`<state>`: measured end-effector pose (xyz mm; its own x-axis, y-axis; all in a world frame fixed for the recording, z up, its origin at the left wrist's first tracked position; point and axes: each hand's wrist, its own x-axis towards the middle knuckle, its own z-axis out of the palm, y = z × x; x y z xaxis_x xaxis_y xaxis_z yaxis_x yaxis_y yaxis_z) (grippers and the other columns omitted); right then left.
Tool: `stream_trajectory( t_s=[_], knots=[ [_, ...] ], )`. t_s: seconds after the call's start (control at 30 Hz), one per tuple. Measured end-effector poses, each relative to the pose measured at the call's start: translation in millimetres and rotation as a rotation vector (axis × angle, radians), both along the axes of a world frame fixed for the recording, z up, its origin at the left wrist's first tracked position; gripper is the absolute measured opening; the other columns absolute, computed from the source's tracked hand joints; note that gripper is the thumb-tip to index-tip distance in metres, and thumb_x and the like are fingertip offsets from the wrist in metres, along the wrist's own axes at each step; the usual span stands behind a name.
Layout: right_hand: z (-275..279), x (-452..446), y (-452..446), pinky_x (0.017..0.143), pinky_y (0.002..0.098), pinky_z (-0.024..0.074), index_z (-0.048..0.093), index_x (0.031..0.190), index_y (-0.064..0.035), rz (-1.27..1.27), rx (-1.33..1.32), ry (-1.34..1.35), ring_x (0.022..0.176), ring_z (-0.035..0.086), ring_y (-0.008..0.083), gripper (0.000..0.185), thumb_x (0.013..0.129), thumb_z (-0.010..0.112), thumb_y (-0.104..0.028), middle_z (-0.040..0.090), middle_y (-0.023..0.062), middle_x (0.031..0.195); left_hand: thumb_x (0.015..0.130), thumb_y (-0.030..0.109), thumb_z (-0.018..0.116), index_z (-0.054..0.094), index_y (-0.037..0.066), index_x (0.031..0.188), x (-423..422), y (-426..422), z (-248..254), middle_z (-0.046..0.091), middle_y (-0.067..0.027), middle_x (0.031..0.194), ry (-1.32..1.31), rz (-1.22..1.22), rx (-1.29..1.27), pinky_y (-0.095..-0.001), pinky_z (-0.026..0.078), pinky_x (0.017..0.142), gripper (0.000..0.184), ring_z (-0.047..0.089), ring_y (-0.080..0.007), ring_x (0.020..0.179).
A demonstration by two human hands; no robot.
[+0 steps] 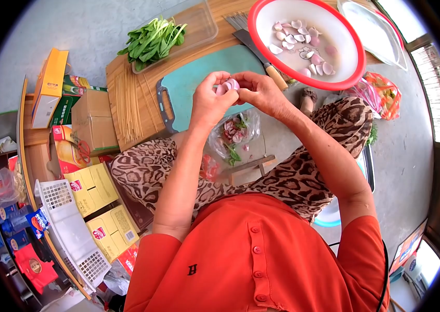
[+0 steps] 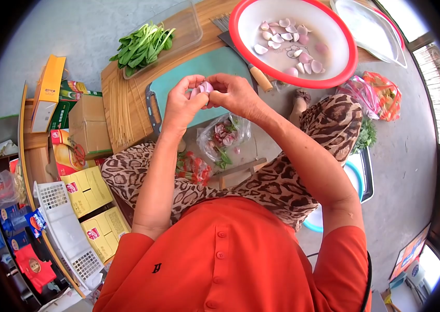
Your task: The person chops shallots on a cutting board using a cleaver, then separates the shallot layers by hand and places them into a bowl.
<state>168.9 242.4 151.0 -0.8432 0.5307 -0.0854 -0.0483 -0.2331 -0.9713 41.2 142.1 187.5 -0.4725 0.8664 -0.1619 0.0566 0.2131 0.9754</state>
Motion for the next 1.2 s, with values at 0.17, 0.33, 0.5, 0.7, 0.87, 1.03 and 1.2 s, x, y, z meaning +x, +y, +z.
stream_trajectory(
  t_s=[0.17, 0.33, 0.5, 0.7, 0.87, 1.03, 1.2],
  knots=[
    [4, 1, 2, 0.074, 0.0286, 0.0544, 0.057, 0.116, 0.0086, 0.010, 0.030, -0.029, 0.080, 0.066, 0.0147, 0.035, 0.086, 0.058, -0.009, 0.068, 0.0124, 0.094, 0.078, 0.008, 0.065, 0.059, -0.006, 0.112, 1, 2, -8, 0.064, -0.0128, 0.102, 0.074, 0.022, 0.023, -0.0283, 0.058, 0.072, 0.037, 0.066, -0.0162, 0.086],
    [5, 6, 7, 0.075, 0.0295, 0.0546, 0.057, 0.118, 0.0075, 0.043, -0.028, -0.010, 0.081, 0.066, 0.0153, 0.037, 0.087, 0.050, -0.012, 0.067, 0.0120, 0.095, 0.088, 0.011, 0.054, 0.054, -0.004, 0.123, -5, -1, -3, 0.062, -0.0091, 0.107, -0.054, -0.043, 0.041, -0.0278, 0.052, 0.069, 0.038, 0.063, -0.0148, 0.088],
    [13, 9, 8, 0.076, 0.0303, 0.0548, 0.058, 0.117, 0.0055, 0.046, -0.162, -0.017, 0.081, 0.065, 0.0161, 0.038, 0.087, 0.046, -0.014, 0.067, 0.0119, 0.095, 0.097, 0.031, 0.039, 0.054, 0.000, 0.122, -22, -7, -19, 0.063, -0.0102, 0.109, -0.585, -0.048, 0.053, -0.0320, 0.050, 0.074, 0.042, 0.062, -0.0205, 0.091],
    [18, 19, 26, 0.070, 0.0279, 0.0506, 0.056, 0.118, 0.0061, -0.219, 0.018, 0.062, 0.079, 0.064, 0.0142, 0.036, 0.087, 0.056, -0.012, 0.066, 0.0102, 0.091, 0.100, 0.036, 0.039, 0.054, 0.001, 0.118, -3, 46, -25, 0.062, -0.0135, 0.111, -0.869, -0.013, 0.103, -0.0368, 0.050, 0.085, 0.042, 0.061, -0.0239, 0.100],
    [22, 48, 73, 0.066, 0.0263, 0.0515, 0.039, 0.138, 0.0069, -0.740, 0.238, -0.055, 0.077, 0.064, 0.0149, 0.057, 0.087, 0.059, -0.008, 0.066, 0.0140, 0.098, 0.096, 0.056, 0.044, 0.016, 0.001, 0.149, 26, 126, 12, 0.041, -0.0219, 0.140, -0.848, -0.108, 0.072, -0.0472, 0.040, 0.104, 0.081, 0.048, -0.0337, 0.124],
    [-5, 46, 69, 0.075, 0.0303, 0.0514, 0.047, 0.134, 0.0030, -0.714, 0.351, -0.063, 0.083, 0.063, 0.0194, 0.052, 0.085, 0.061, -0.007, 0.065, 0.0166, 0.104, 0.097, 0.051, 0.047, 0.016, 0.004, 0.151, 31, 110, -4, 0.030, -0.0186, 0.151, -0.670, -0.055, 0.090, -0.0421, 0.037, 0.106, 0.078, 0.037, -0.0293, 0.135],
    [-18, 29, 28, 0.079, 0.0354, 0.0522, 0.055, 0.124, 0.0004, -0.293, 0.362, -0.097, 0.087, 0.066, 0.0223, 0.042, 0.084, 0.059, -0.010, 0.067, 0.0150, 0.106, 0.099, 0.045, 0.046, 0.041, 0.001, 0.136, 4, 22, -61, 0.053, -0.0146, 0.130, -0.672, 0.016, 0.022, -0.0413, 0.046, 0.096, 0.058, 0.057, -0.0278, 0.114]
  ],
)
